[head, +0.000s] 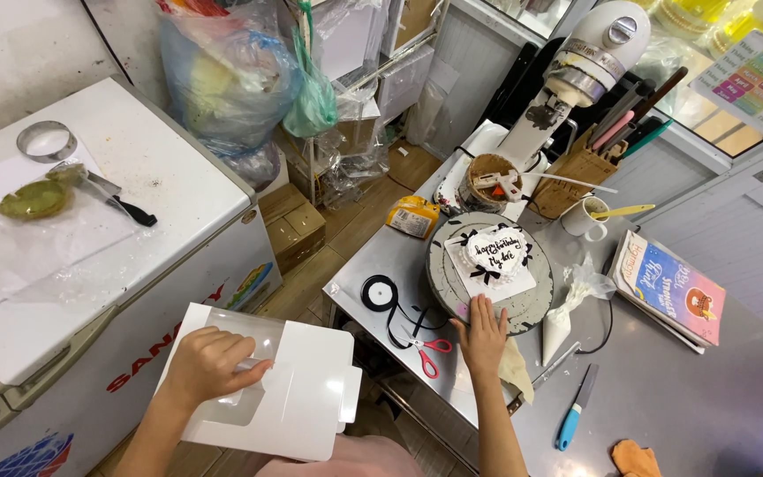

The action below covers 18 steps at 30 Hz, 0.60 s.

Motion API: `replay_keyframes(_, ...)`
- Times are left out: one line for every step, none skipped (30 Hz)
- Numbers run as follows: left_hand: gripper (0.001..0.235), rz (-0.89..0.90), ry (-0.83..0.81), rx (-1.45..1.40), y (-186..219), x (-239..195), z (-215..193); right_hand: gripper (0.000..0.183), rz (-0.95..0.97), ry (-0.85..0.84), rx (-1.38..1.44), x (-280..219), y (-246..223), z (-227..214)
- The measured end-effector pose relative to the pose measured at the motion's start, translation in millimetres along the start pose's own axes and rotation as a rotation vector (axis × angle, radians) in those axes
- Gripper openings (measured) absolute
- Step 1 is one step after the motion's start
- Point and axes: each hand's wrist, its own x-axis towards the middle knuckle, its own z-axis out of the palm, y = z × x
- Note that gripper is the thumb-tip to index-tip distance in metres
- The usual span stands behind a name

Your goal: The person folds a white cardboard cake box by hand, then handles a decorated cake on a board and place it into the box.

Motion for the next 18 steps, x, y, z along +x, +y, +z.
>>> replay_keyframes(0.043, -0.011, -0.006, -0.006, -0.4, -2.0, 1.2, 0.068, -0.019, 0.006, 0.027, -0.5, 0.9, 0.0)
replay_keyframes(0.043, -0.022, -0.012, -0.012, -0.9, -4.1, 2.4, 0.066, -0.038, 0.013, 0.054, -1.0, 1.5, 0.1)
replay_keyframes(0.043, -0.022, -0.011, -0.012, -0.3, -3.8, 1.4, 0.066, -0.039, 0.013, 0.054, -1.3, 1.9, -0.6)
replay_keyframes(0.042, -0.031, -0.013, -0.015, 0.2, -3.5, 0.5, 0.061, -0.045, -0.009, 0.101, -1.5, 2.3, -1.2)
replay_keyframes(0.042, -0.039, -0.014, -0.019, 1.1, -3.2, 0.1, 0.057, -0.051, -0.031, 0.147, -1.7, 3.5, -2.5)
replay_keyframes(0.042, -0.040, -0.012, -0.021, 1.7, -3.2, 0.4, 0.057, -0.053, -0.031, 0.145, -0.5, 3.7, -5.1)
replay_keyframes(0.042, -0.037, -0.009, -0.020, 1.6, -1.9, 0.8, 0.054, -0.060, -0.033, 0.181, 1.7, 4.2, -7.4)
replay_keyframes(0.042, -0.034, -0.006, -0.018, 1.6, -0.5, 1.3, 0.051, -0.067, -0.035, 0.218, 3.9, 4.9, -9.6)
replay_keyframes(0.042, -0.033, -0.005, -0.021, 2.0, -0.7, 3.0, 0.051, -0.067, -0.035, 0.215, 5.6, 8.6, -11.8)
replay_keyframes(0.042, -0.026, -0.004, -0.027, 2.5, -0.7, 4.8, 0.047, -0.098, -0.094, 0.266, 7.4, 12.4, -14.0)
replay_keyframes(0.042, -0.015, -0.003, -0.032, 1.8, 0.4, 6.0, 0.044, -0.128, -0.152, 0.317, 9.9, 15.5, -15.4)
replay_keyframes(0.042, -0.012, -0.002, -0.033, 1.3, 0.7, 7.3, 0.044, -0.127, -0.149, 0.315, 8.8, 32.1, -12.1)
replay_keyframes(0.042, -0.011, -0.008, -0.039, 0.3, 2.1, 8.9, 0.031, 0.149, -0.060, 0.349, 9.4, 49.1, -8.0)
replay_keyframes(0.042, -0.010, -0.013, -0.046, -0.7, 3.5, 10.4, 0.020, 0.424, 0.028, 0.379, 10.0, 66.1, -3.9)
replay_keyframes(0.042, -0.009, -0.011, -0.045, -0.6, 4.9, 10.7, 0.020, 0.423, 0.030, 0.380, 15.7, 93.1, 2.6)
replay_keyframes(0.042, -0.011, -0.018, -0.042, -0.7, 6.1, 11.2, 0.021, 0.542, 0.025, 0.320, 21.3, 120.2, 9.4)
replay_keyframes(0.043, -0.012, -0.031, -0.041, 0.1, 5.9, 11.2, 0.024, 0.663, 0.017, 0.258, 22.9, 146.5, 15.6)
replay_keyframes(0.043, -0.012, -0.034, -0.042, 1.5, 4.9, 10.9, 0.024, 0.666, 0.015, 0.258, 25.3, 169.4, 30.9)
